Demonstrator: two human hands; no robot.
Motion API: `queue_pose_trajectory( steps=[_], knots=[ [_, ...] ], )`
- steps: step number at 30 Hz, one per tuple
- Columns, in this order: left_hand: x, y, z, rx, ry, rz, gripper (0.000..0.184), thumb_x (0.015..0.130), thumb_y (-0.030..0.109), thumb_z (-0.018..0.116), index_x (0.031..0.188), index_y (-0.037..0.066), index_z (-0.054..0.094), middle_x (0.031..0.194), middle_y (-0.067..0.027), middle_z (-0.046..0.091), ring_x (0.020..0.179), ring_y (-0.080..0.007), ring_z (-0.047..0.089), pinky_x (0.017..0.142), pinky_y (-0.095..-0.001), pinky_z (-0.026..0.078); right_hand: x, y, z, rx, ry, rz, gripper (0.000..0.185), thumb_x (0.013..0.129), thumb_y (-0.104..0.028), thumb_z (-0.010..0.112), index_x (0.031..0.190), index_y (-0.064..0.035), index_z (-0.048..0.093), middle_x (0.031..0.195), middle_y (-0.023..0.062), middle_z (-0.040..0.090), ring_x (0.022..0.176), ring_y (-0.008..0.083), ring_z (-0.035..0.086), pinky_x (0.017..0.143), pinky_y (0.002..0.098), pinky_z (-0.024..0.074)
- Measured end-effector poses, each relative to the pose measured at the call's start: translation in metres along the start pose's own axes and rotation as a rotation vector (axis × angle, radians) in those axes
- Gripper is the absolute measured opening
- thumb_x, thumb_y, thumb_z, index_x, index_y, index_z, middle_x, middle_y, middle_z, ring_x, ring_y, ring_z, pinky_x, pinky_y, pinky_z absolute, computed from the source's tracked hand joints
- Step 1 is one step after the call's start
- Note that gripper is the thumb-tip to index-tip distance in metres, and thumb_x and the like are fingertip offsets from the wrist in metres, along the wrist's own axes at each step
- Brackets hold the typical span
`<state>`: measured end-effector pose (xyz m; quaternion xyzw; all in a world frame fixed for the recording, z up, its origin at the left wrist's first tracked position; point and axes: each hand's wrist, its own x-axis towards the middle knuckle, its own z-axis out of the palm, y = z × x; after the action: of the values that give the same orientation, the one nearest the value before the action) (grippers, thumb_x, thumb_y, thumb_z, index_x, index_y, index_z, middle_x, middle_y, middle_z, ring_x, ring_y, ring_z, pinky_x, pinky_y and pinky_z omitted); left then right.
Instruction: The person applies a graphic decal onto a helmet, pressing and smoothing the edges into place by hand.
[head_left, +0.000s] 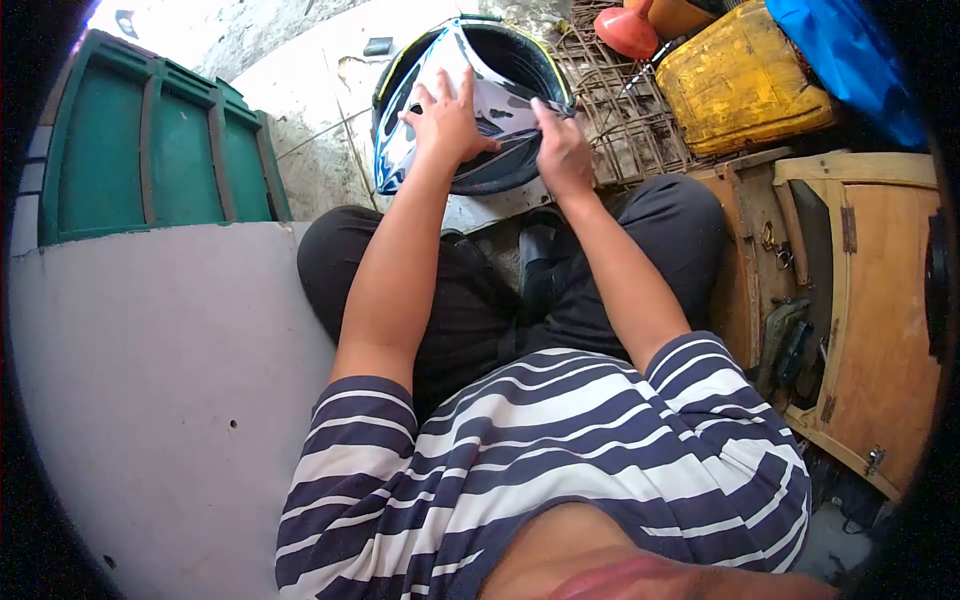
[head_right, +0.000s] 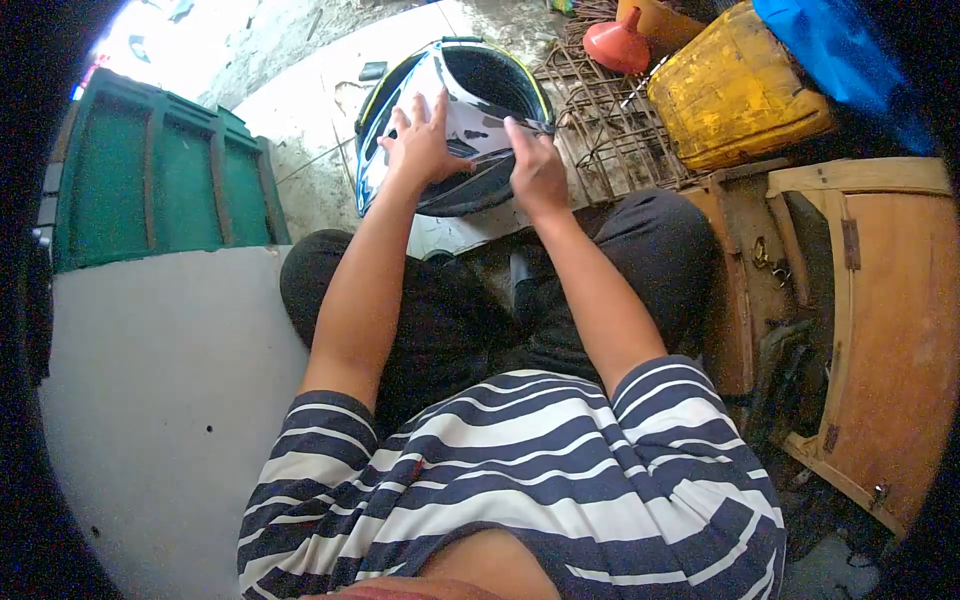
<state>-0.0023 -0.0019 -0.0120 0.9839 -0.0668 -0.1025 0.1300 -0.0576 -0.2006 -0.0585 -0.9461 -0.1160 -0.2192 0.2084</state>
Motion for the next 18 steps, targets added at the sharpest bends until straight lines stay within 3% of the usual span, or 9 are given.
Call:
queue_pose_trajectory(
  steps=[4,9,12,14,18],
  knots=[
    [0.0,-0.001,0.001,0.007,-0.012,-0.002,0.138,0.064,0.056,0.098,0.172,0.03,0.016,0.175,-0.0209,0.023,0.156,-0.0562,0.024,0.11,-0.0809,0.034,0.009,0.009,-0.006,0.034,-0.009,0.29,0.048,0.095,0.001,0.052,0.141,-0.0034,0.064,0.117,0.0199,0.075,0.097,0.0401,0.068,0.09,0.0481,0.0554],
    [0.002,-0.001,0.001,0.012,-0.013,-0.014,0.139,0.063,0.056,0.098,0.172,0.03,0.016,0.175,-0.0203,0.023,0.157,-0.0551,0.023,0.11,-0.0815,0.033,0.001,0.002,0.009,0.045,0.071,-0.034,0.046,0.097,-0.001,0.053,0.141,-0.0046,0.065,0.096,0.0175,0.074,0.09,0.0375,0.068,0.084,0.0486,0.0556],
    [0.002,0.0,0.003,0.006,-0.017,-0.011,0.14,0.062,0.057,0.098,0.172,0.03,0.015,0.175,-0.0205,0.023,0.157,-0.0546,0.023,0.111,-0.0814,0.032,0.007,0.012,0.002,-0.004,-0.012,0.184,0.045,0.097,-0.002,0.052,0.141,-0.0028,0.064,0.097,0.0187,0.074,0.09,0.0374,0.069,0.084,0.0484,0.0556],
    [0.001,-0.001,0.003,0.01,-0.013,-0.012,0.141,0.062,0.057,0.098,0.172,0.03,0.015,0.175,-0.0206,0.022,0.157,-0.0547,0.022,0.111,-0.0815,0.032,0.01,0.02,0.004,-0.007,0.079,0.222,0.045,0.097,0.0,0.051,0.141,-0.0019,0.064,0.1,0.018,0.075,0.089,0.0379,0.068,0.083,0.0478,0.0552],
    [0.003,-0.001,0.001,0.007,-0.029,-0.02,0.142,0.061,0.057,0.099,0.172,0.029,0.014,0.175,-0.0201,0.021,0.157,-0.0545,0.022,0.112,-0.0815,0.032,0.002,-0.002,0.004,0.022,0.016,0.03,0.046,0.097,-0.001,0.052,0.141,-0.0021,0.063,0.105,0.0176,0.076,0.095,0.0402,0.07,0.09,0.0479,0.0558]
  ],
)
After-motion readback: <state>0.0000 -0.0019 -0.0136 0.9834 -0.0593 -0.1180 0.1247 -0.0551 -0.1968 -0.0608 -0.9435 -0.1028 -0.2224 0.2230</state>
